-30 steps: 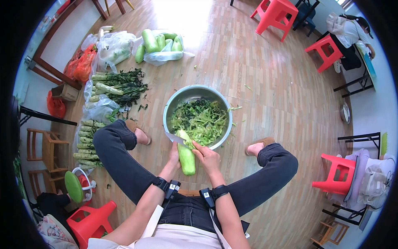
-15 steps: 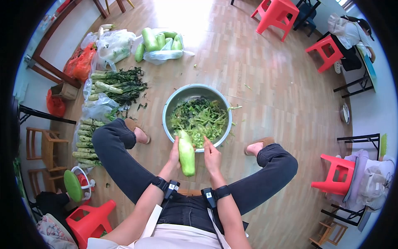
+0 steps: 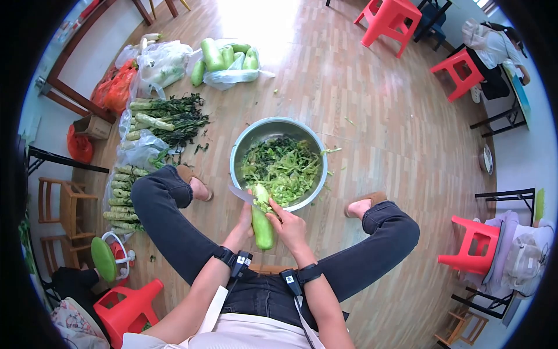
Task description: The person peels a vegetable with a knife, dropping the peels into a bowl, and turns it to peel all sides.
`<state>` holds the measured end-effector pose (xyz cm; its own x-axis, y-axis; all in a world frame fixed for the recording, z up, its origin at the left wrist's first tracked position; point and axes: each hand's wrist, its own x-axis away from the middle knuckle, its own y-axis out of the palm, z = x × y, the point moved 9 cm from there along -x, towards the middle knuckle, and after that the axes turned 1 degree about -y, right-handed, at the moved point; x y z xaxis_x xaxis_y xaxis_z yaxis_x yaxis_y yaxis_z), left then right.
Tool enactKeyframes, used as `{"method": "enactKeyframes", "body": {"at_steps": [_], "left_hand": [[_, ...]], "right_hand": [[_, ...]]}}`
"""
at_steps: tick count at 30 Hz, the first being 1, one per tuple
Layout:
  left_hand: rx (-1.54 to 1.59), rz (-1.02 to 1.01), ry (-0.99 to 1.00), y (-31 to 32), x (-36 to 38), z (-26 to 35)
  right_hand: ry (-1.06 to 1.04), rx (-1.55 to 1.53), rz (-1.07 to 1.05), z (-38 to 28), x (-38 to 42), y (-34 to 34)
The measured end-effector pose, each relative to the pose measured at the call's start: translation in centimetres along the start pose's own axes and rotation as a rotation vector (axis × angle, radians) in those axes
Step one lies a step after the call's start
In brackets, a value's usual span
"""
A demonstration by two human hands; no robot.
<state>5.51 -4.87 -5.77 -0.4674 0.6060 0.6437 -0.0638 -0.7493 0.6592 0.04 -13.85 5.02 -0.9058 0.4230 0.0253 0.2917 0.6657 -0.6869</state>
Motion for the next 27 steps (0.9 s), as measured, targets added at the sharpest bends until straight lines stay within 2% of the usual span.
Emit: {"method": "enactKeyframes", "body": {"at_steps": [2, 5, 7, 8, 10, 12, 14, 16, 18, 19, 27], "left_hand": [[-0.098, -0.004, -0.031, -0.4, -0.1, -0.2], [-0.086, 0.011, -0.025, 0.0, 0.1, 0.0], [-0.181, 0.033, -0.044, -0.9, -0.2, -0.6], [-0.274, 0.057, -0.063, -1.6, -0.3, -1.0], [-0.232, 0.026, -0.084, 0.6, 0.7, -2.0], [-0.254, 0.027, -0.046, 0.7, 0.8, -1.1], [-0.142, -0.023, -0.026, 0.3, -0.2, -0.1], [-0.125, -0.017, -0.054, -0.1, -0.3, 0.2], [-0.111, 0.154, 0.086, -1.7, 0.1, 1.4], [-0.133, 0.153, 0.119, -1.4, 0.0, 1.7], [-0.094, 0.089, 0.051, -0.5, 0.1, 1.2]], "right_hand": [[-0.008, 0.014, 0.009, 0.0, 0.1, 0.0], [0.002, 0.028, -0.018, 0.1, 0.1, 0.1], [-0.109, 0.012, 0.111, -0.8, 0.0, -0.7], [-0.11, 0.011, 0.108, -0.5, -0.4, -0.9], [0.347, -0.154, 0.002, 3.2, -1.3, -1.0], [0.282, -0.204, 0.065, 4.3, -1.0, 0.1], [0.167, -0.249, 0.105, 4.1, -0.2, 0.1], [0.236, -0.271, 0.027, 3.3, 0.3, -0.1], [0.153, -0.182, -0.036, 1.4, 0.1, 0.3], [0.134, -0.142, -0.079, 1.2, 0.0, 0.6], [0.09, -0.058, -0.094, 1.1, -0.1, 0.3]]}}
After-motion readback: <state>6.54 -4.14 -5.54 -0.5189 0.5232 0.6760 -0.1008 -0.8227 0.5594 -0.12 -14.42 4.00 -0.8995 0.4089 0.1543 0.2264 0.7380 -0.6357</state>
